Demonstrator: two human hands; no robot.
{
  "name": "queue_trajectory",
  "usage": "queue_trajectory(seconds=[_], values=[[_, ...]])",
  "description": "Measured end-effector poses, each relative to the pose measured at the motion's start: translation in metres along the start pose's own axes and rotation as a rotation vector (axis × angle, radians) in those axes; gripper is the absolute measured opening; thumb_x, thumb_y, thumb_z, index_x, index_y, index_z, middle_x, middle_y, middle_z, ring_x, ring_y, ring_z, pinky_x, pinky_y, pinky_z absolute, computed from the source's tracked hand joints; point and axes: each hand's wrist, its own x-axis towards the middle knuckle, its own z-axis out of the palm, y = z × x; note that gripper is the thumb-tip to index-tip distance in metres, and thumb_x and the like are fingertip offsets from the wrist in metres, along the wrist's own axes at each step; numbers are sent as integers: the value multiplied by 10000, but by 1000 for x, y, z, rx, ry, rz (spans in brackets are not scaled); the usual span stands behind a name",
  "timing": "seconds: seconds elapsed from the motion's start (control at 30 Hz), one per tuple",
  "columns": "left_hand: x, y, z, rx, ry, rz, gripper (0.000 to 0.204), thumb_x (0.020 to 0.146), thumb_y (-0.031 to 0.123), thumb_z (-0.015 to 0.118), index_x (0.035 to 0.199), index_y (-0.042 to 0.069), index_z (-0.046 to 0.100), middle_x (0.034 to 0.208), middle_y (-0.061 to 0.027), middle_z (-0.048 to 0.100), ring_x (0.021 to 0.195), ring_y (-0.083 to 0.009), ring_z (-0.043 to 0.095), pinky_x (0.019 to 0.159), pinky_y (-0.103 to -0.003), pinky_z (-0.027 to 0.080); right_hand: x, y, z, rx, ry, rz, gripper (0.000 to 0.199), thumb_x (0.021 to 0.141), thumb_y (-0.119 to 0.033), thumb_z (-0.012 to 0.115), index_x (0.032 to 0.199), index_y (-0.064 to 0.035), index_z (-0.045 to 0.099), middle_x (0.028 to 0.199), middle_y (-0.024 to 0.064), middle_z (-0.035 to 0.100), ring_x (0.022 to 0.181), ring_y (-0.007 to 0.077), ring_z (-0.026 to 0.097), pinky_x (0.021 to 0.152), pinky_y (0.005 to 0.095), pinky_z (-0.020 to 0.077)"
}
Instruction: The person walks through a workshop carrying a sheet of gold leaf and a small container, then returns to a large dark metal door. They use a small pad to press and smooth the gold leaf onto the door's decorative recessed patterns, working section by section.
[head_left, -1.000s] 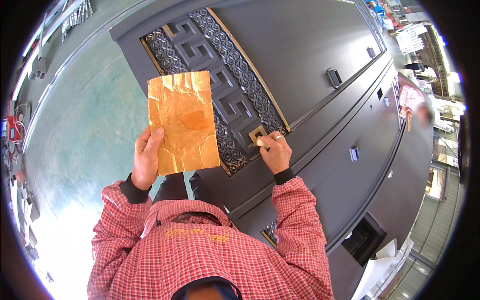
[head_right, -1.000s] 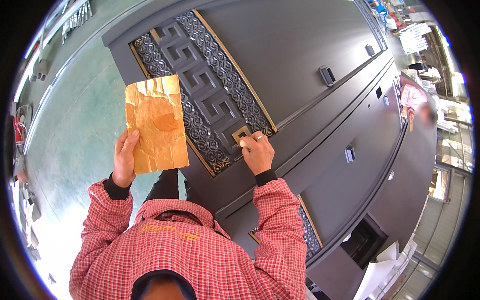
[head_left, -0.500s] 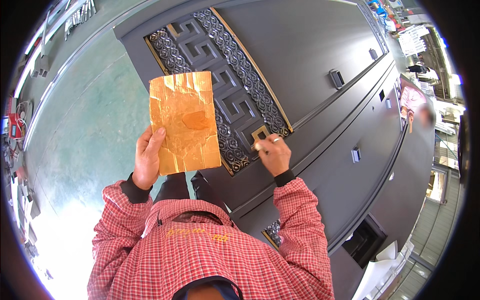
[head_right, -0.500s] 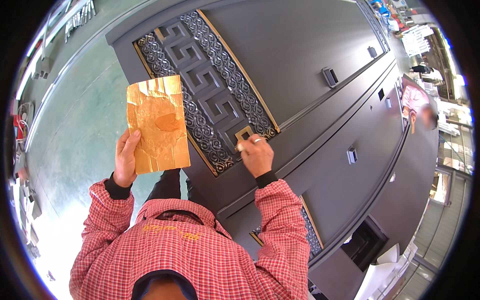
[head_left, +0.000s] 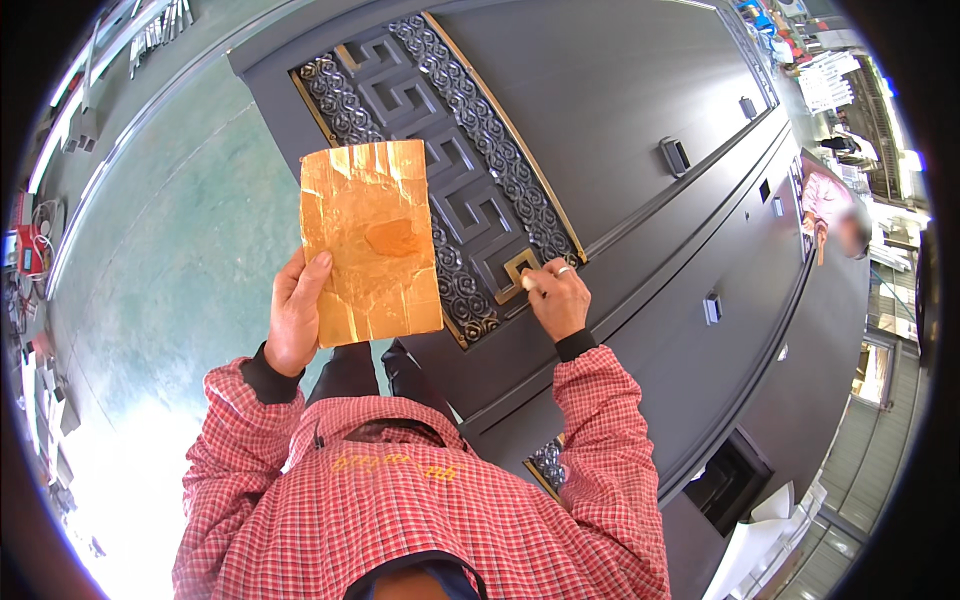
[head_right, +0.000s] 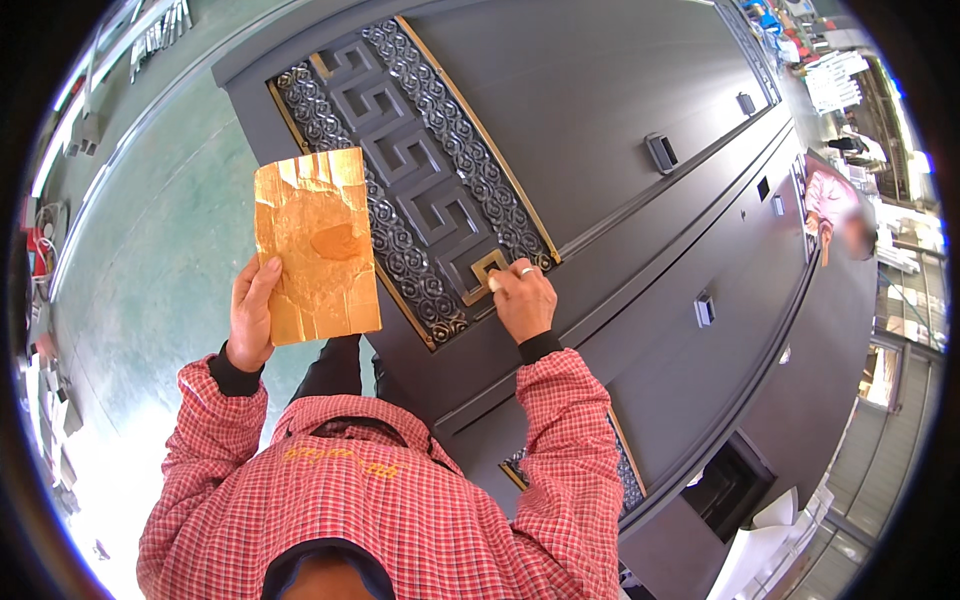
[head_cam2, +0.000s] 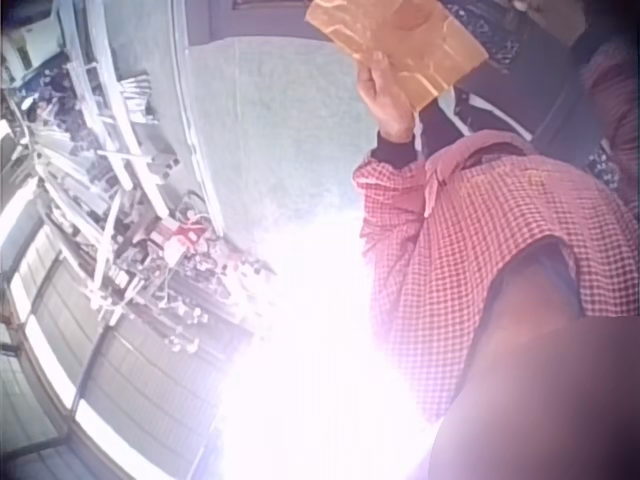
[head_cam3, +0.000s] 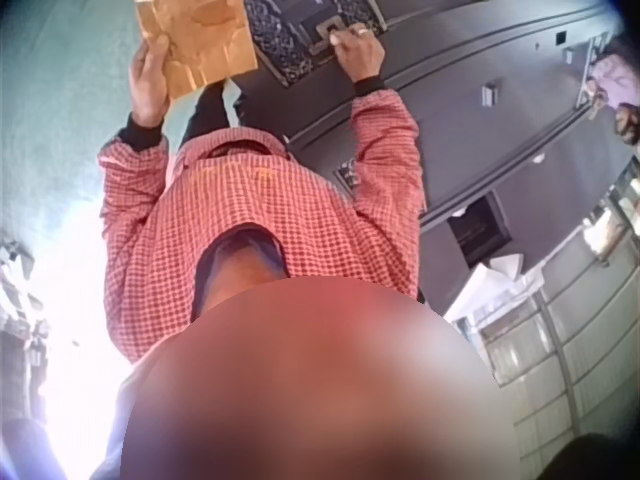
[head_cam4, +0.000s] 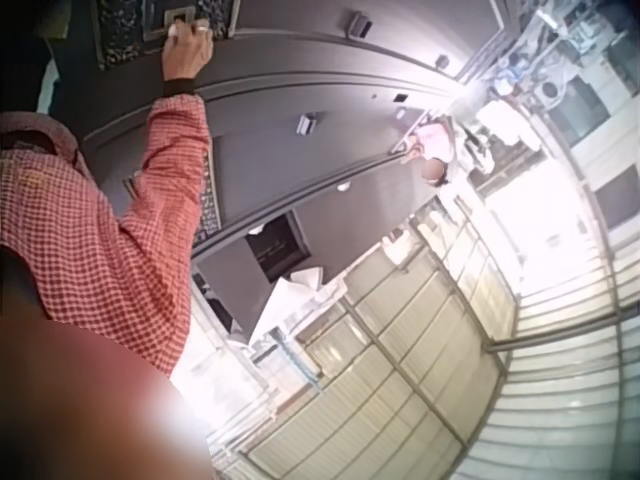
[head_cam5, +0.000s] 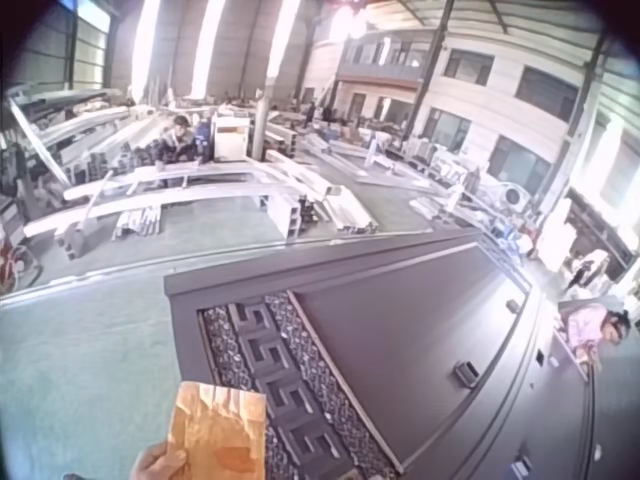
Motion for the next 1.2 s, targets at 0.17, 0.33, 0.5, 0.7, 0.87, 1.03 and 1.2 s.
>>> queue_trajectory(seconds=[0.17,0.33,0.5,0.7,0.87,1.03,1.2], values=[[2,-2,5,-6,49,-1,341,959,191,443,1219,-30,467,1126,-86,592,970,-145,590,836,-279,474,-7,-4,6,31,-147,-125,111,699,-66,646,770,-147,674,773,15,538,764,221,567,640,350,466],[3,-1,8,3,52,1,334,953,188,445,1207,-28,472,1107,-91,600,948,-154,607,814,-286,494,-1,-6,2,67,-110,-153,121,702,-60,645,763,-160,675,778,13,541,735,223,582,625,351,477],[4,-3,9,5,51,10,331,955,186,441,1207,-25,479,1107,-90,602,953,-155,606,821,-289,492,5,15,-6,80,-23,50,138,724,-37,635,795,-148,675,808,15,555,720,239,589,610,359,485],[4,-7,7,-17,83,5,335,950,188,454,1212,-20,480,1106,-88,604,953,-154,607,828,-286,489,4,34,-24,183,-138,49,238,696,29,634,888,-107,669,909,39,565,789,250,605,673,347,501],[2,-5,8,-10,75,4,332,949,190,461,1209,-14,485,1103,-87,605,953,-154,608,826,-285,491,4,49,-24,196,-178,40,270,680,65,602,877,-106,671,909,37,570,802,255,608,684,349,504],[1,-9,0,1,77,-1,329,949,192,462,1205,-13,484,1090,-84,609,946,-153,611,819,-286,495,3,51,-22,177,-203,-1,243,692,64,586,842,-107,671,901,34,576,794,257,607,685,345,504],[0,-8,4,-7,94,3,324,952,191,460,1203,-12,484,1092,-88,609,938,-154,616,809,-285,502,4,50,-20,147,-226,-48,222,715,48,584,827,-123,671,879,22,576,774,249,604,669,344,501]])
